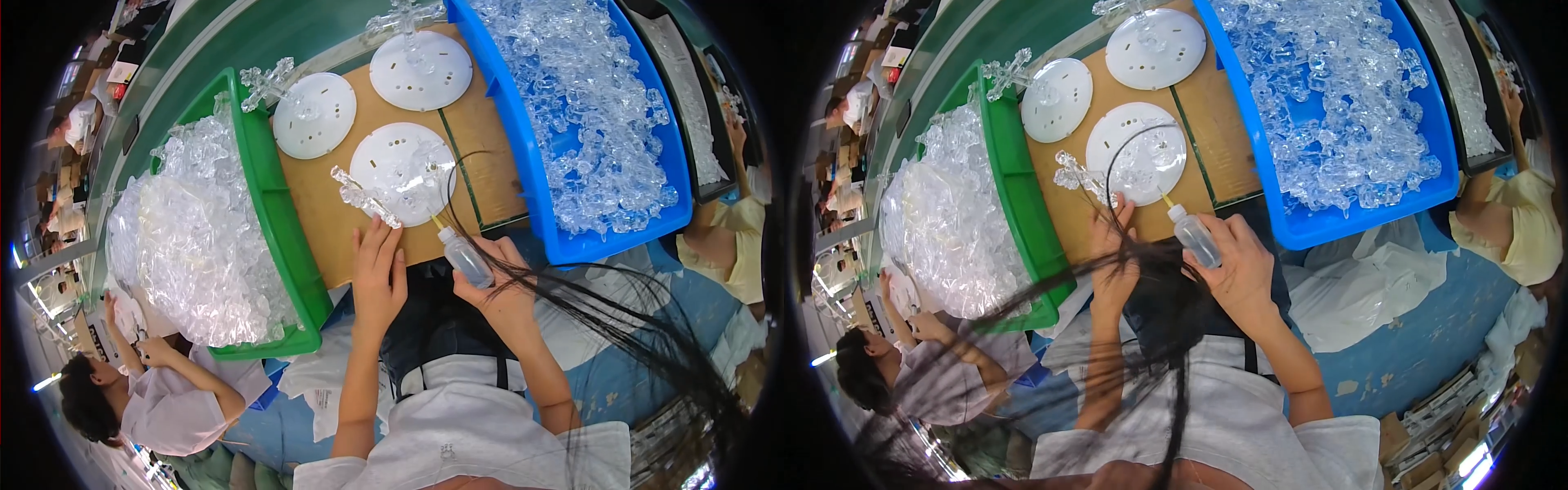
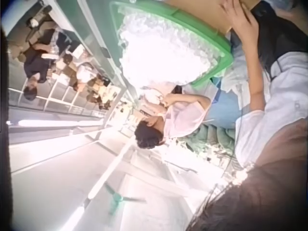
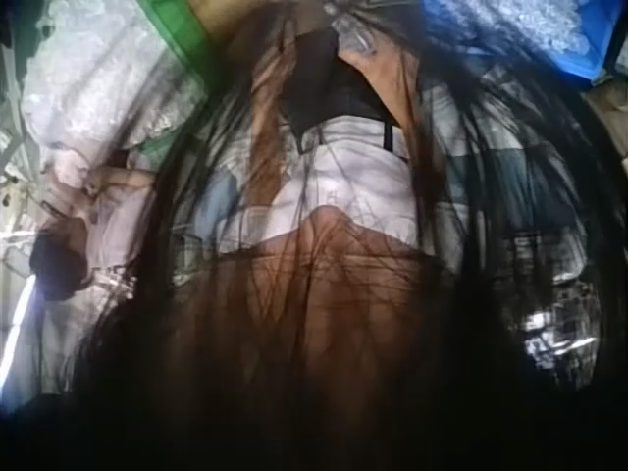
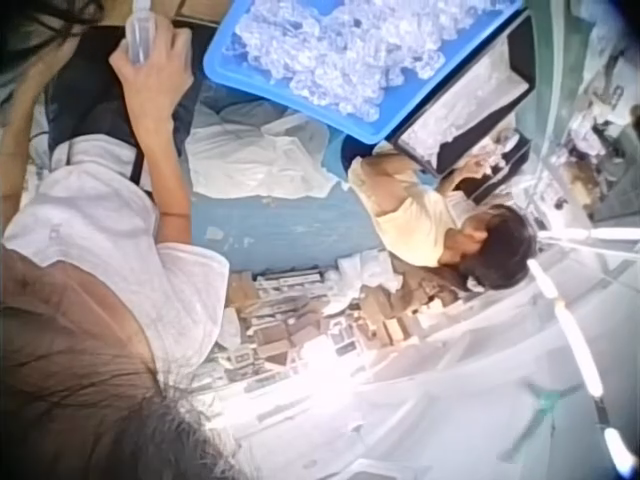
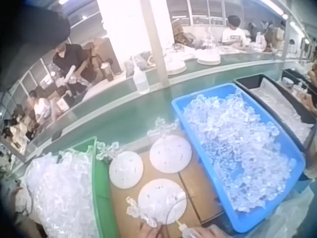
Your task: Assembling decorative clear components onto a circular white light base using a glue bottle.
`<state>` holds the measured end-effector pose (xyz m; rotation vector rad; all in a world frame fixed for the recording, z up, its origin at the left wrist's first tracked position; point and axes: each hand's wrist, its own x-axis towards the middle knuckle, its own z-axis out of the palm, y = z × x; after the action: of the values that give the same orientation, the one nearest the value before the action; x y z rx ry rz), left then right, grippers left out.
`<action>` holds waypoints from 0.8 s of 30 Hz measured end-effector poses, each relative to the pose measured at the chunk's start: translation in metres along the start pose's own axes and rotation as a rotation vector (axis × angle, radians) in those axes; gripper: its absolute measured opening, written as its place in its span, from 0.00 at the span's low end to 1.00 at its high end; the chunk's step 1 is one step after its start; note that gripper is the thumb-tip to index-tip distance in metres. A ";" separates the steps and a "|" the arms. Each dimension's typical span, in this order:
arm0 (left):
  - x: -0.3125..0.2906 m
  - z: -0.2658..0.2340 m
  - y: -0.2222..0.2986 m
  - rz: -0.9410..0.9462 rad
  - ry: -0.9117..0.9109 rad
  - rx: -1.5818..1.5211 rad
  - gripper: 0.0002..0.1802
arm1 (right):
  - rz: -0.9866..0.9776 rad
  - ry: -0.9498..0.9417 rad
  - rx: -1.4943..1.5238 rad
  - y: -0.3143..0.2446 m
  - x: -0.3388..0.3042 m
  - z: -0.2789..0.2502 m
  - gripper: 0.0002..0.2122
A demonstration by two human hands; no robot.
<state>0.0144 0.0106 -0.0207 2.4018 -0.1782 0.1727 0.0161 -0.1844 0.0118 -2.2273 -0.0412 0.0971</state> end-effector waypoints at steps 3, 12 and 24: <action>0.002 -0.003 -0.003 0.004 0.015 0.045 0.18 | -0.006 -0.027 0.010 -0.001 -0.002 0.002 0.21; -0.001 -0.003 0.006 0.043 -0.005 0.161 0.20 | -0.026 0.030 -0.002 -0.013 0.001 0.010 0.17; -0.002 -0.004 0.012 0.033 0.009 0.159 0.21 | 0.033 0.078 0.098 -0.008 -0.003 0.002 0.19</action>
<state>0.0104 0.0041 -0.0104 2.5566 -0.2072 0.2207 0.0129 -0.1785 0.0168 -2.1325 0.0422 0.0295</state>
